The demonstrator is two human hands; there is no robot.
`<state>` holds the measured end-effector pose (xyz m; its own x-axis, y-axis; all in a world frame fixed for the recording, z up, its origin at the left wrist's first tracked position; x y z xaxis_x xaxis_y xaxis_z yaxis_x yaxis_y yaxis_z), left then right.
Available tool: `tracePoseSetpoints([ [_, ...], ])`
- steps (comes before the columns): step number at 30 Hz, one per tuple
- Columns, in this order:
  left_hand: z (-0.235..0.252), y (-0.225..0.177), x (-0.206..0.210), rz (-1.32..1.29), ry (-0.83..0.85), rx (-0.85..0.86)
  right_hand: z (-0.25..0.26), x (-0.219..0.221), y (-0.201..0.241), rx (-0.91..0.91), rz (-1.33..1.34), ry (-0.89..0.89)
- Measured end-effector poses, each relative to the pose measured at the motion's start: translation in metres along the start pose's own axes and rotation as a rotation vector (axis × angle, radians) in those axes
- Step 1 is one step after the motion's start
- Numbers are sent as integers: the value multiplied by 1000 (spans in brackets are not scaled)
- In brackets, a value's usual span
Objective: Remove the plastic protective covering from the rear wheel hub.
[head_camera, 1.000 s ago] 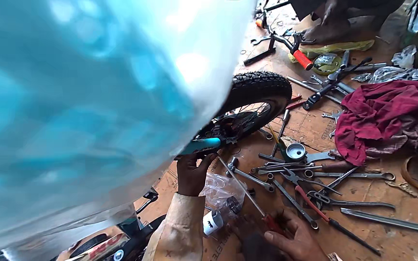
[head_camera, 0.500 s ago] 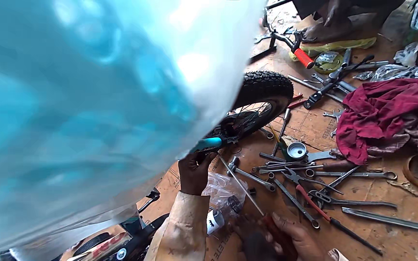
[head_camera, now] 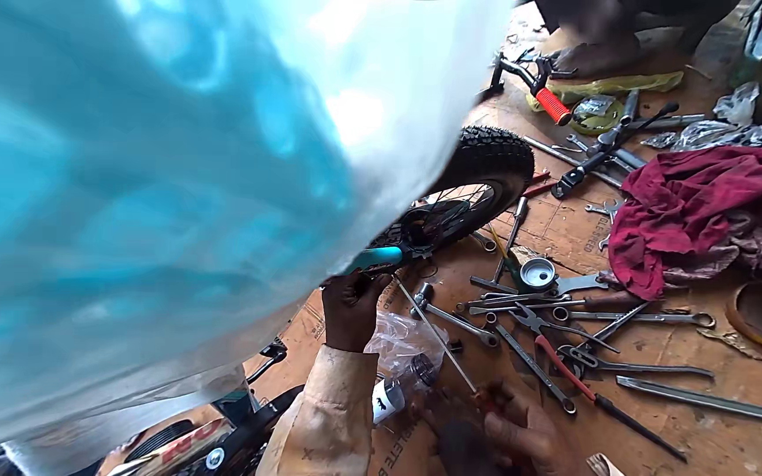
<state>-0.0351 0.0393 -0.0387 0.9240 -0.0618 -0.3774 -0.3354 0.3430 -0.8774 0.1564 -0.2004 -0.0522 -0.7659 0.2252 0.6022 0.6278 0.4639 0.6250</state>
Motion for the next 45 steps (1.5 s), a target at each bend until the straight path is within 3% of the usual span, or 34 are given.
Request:
tracePoseSetpoints([
  [2, 0, 0, 0, 4, 2, 3, 2, -2, -1, -13, -14, -81],
  [6, 0, 0, 0, 2, 7, -3, 3, -3, 3, 198, 127, -10],
  [9, 0, -2, 0, 1, 5, 1, 1, -1, 2, 91, 107, 31],
  [12, 0, -3, 1, -39, 9, 2, 4, -1, 2, 42, 58, -70],
  [16, 0, -1, 0, -17, 9, 2, 2, 6, 9, 206, 86, -96],
  [21, 0, -1, 0, -42, 24, 10, 2, 4, 3, 26, 76, 36],
  [25, -1, 1, 0, 3, 16, 11, -4, 7, 5, -121, -19, -212],
  [27, -1, 3, 0, 5, 15, 13, -6, 7, 6, -83, 9, -255],
  [31, 0, 4, 0, 15, 10, 18, -5, 6, 9, 114, 117, -64],
  [33, -1, 1, 2, -21, 1, 6, -6, 6, 4, 15, 45, -23],
  [36, -3, -4, 2, -20, -9, 8, -6, 9, 2, -149, -136, -166],
  [39, -3, -5, 2, 15, -11, 18, -5, 7, 1, -142, -121, -234],
  [43, -6, -3, 3, -13, -4, 7, -7, 10, 4, -96, -55, -119],
  [45, -6, -1, 3, -36, -8, 0, -8, 12, 3, -176, -239, -126],
])
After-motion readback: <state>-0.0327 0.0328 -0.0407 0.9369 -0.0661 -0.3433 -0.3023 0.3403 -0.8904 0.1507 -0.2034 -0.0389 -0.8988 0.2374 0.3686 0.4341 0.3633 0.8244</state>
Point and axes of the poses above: each hand's wrist, its own z-axis towards the middle knuckle, its own x-axis out of the palm, y = z × x, the point moved 1 cm from there along z, towards the middle knuckle, and after that the axes turned 2 degrees about -z, right-handed, at the moved point
